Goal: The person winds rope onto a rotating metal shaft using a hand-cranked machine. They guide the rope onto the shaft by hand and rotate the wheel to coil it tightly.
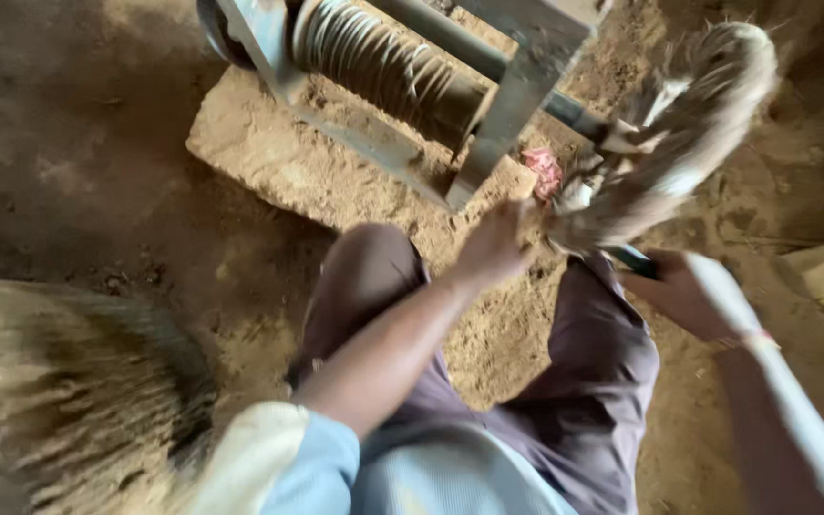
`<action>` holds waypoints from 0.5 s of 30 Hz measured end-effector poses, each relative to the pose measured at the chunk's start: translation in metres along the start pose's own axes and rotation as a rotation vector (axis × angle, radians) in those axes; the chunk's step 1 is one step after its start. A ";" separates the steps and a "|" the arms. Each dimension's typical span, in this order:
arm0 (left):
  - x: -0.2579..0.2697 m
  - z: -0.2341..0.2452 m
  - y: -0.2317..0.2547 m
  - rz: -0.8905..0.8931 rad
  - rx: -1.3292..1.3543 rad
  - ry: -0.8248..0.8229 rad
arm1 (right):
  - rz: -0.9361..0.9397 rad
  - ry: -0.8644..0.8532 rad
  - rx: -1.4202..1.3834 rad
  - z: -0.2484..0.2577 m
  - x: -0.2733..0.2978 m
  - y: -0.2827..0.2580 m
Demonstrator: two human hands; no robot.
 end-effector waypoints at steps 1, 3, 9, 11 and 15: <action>0.005 0.001 0.011 -0.092 -0.062 0.005 | 0.070 0.147 0.040 0.020 0.015 -0.008; 0.012 0.000 0.025 -0.132 0.035 -0.021 | 0.112 0.419 0.096 0.039 0.036 -0.007; 0.024 0.004 0.049 -0.604 0.082 0.154 | 0.243 0.894 0.150 0.055 -0.078 0.098; 0.026 0.009 0.044 -0.542 0.047 0.128 | 0.228 0.988 0.268 0.055 -0.171 0.132; 0.028 0.012 0.029 -0.595 0.041 0.098 | 0.174 0.936 0.464 0.031 -0.320 0.133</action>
Point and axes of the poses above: each hand's wrist, its own x-axis away from the middle knuckle, its own z-axis out of the back of the hand, y = z × x, the point moved 4 cm from there along -x, towards the middle knuckle, and after that the axes turned 11 degrees about -z, right-handed, at the moved point
